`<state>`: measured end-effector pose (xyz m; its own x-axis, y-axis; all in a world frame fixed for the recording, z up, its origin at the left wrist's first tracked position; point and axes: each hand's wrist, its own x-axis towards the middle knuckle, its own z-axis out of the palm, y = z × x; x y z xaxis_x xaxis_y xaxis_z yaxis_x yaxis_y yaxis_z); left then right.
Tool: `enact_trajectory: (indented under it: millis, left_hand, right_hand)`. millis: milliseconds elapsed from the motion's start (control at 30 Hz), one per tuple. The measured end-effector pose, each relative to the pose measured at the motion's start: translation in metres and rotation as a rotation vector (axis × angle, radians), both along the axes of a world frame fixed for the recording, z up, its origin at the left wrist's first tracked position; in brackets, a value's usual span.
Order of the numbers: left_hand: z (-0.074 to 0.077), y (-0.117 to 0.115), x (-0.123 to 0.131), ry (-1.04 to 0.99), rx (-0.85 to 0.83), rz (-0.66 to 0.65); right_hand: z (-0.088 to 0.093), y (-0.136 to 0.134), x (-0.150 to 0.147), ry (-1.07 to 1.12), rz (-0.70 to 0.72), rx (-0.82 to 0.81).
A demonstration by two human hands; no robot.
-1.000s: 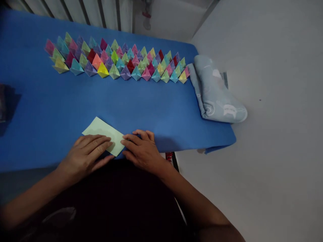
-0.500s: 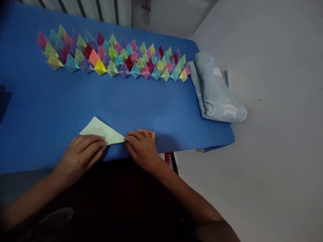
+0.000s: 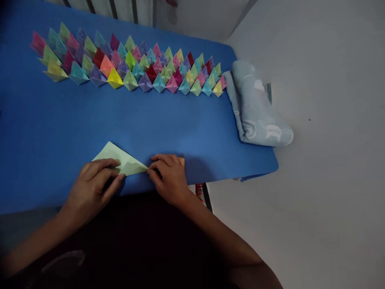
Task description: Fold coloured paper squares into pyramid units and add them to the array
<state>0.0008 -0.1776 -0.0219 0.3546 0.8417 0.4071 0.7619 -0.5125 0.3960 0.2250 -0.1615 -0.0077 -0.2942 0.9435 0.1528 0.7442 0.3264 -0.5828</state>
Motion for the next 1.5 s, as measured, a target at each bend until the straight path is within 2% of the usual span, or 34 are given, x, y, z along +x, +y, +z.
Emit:
enact_trajectory:
  millis: [733, 1067, 1333, 1500]
  left_hand:
    - [0.006, 0.001, 0.001, 0.027, -0.184, 0.143]
    - [0.003, 0.002, 0.000, 0.010, -0.176, 0.150]
    - [-0.007, 0.002, -0.012, 0.054, -0.113, 0.173]
    - [-0.001, -0.002, -0.015, 0.102, -0.081, 0.167]
  right_hand:
    - [-0.002, 0.002, -0.004, -0.023, -0.029, 0.000]
    - [-0.002, 0.001, -0.005, -0.046, -0.038, -0.026]
    - [0.000, 0.003, -0.006, -0.012, -0.058, -0.091]
    - [0.001, 0.004, -0.007, -0.007, -0.065, -0.096]
